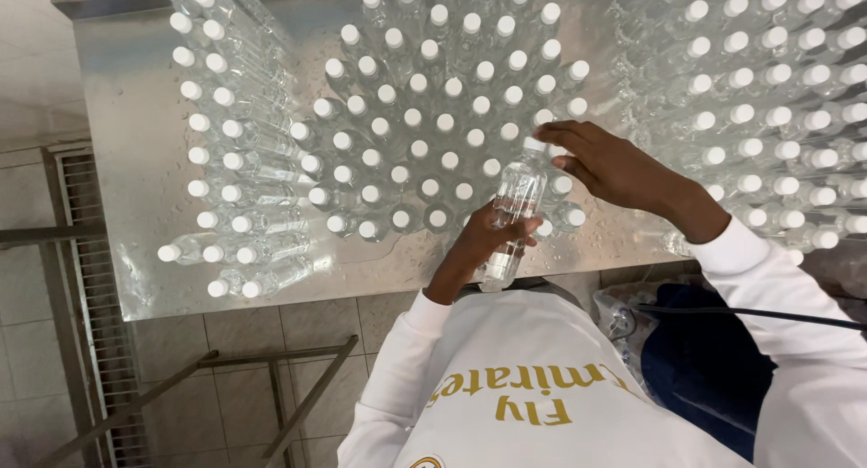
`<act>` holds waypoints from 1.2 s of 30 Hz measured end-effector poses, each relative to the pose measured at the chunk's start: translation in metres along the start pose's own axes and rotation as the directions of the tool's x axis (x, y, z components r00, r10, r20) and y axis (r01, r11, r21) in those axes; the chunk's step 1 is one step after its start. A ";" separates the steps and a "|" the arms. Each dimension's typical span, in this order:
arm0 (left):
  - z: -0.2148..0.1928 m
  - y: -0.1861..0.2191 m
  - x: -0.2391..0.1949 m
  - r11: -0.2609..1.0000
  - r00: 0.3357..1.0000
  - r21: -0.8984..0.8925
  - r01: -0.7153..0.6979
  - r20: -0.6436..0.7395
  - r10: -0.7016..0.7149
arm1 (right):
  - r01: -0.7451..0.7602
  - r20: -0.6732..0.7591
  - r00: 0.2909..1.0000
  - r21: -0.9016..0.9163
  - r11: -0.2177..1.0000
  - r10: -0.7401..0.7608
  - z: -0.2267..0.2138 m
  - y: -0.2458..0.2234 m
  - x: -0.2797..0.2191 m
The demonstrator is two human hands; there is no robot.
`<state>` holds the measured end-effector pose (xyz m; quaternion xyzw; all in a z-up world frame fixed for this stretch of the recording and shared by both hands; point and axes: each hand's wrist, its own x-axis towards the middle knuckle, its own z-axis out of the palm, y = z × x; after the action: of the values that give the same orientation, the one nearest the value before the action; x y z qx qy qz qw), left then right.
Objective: The person repeatedly picks up clear plastic bottles from a metal table, screws on white caps, and places the capped bottles back on the table. The person also moves a blue bucket filled with caps to the side.
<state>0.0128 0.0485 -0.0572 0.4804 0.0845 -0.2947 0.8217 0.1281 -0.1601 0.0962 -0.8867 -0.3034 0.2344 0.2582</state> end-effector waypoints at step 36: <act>0.024 -0.002 0.005 0.934 0.371 0.287 0.215 0.860 -0.349 | 0.337 -0.203 0.614 -0.807 0.486 -0.763 0.058 0.022 -0.157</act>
<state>0.0123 0.0252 -0.0487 0.2766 -0.3054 -0.6456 0.6430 -0.0073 -0.2603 0.0800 -0.7836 -0.5625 -0.2606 0.0394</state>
